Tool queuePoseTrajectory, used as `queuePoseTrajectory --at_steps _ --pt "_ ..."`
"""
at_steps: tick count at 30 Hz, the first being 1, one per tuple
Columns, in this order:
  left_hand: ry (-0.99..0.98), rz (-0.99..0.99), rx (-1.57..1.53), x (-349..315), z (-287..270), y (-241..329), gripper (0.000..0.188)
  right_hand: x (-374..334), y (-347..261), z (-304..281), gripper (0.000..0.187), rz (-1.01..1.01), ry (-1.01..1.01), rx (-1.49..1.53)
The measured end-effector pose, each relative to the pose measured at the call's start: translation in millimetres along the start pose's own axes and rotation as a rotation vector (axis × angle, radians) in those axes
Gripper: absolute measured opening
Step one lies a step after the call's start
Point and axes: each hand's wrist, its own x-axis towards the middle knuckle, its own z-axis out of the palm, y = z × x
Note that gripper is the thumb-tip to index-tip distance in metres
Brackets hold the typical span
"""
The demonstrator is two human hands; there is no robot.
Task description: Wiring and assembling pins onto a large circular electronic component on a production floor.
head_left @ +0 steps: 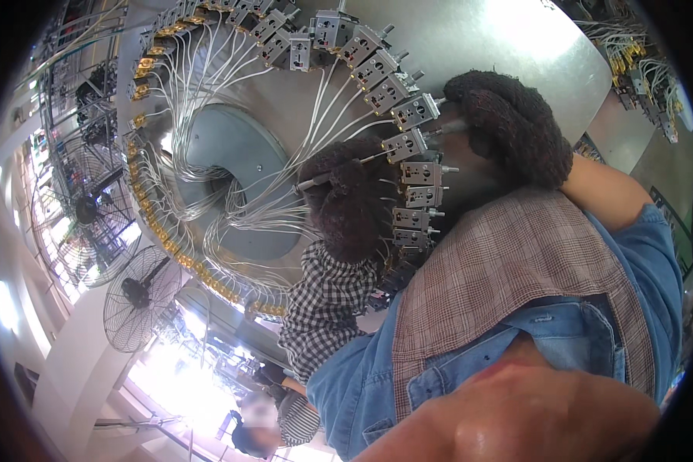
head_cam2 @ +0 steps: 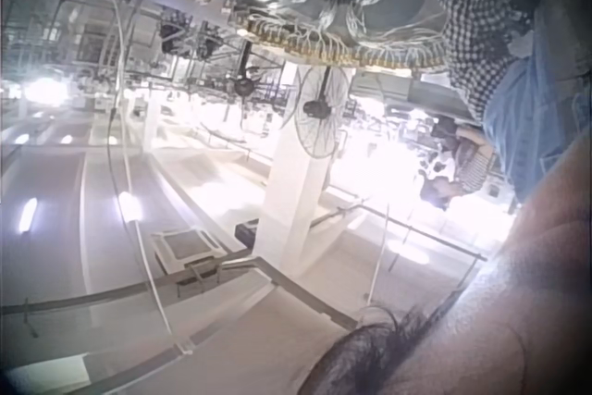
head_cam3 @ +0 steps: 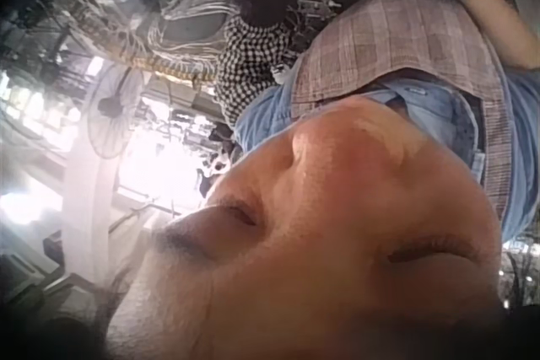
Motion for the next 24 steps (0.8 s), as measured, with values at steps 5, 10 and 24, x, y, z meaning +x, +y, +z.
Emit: queuePoseTrajectory --at_steps 5,10,24 --pt "0.041 -0.099 -0.325 0.2 -3.1 -2.4 0.025 5.2 -3.5 4.9 0.053 -0.023 0.079 -0.011" --pt "0.066 -0.081 -0.184 -0.8 -6.4 -2.9 0.025 17.1 -20.5 -0.9 0.039 0.171 0.117 0.219" --pt "0.032 0.174 0.036 11.5 2.9 6.4 0.024 24.9 -30.3 -24.2 0.041 0.846 0.194 0.568"
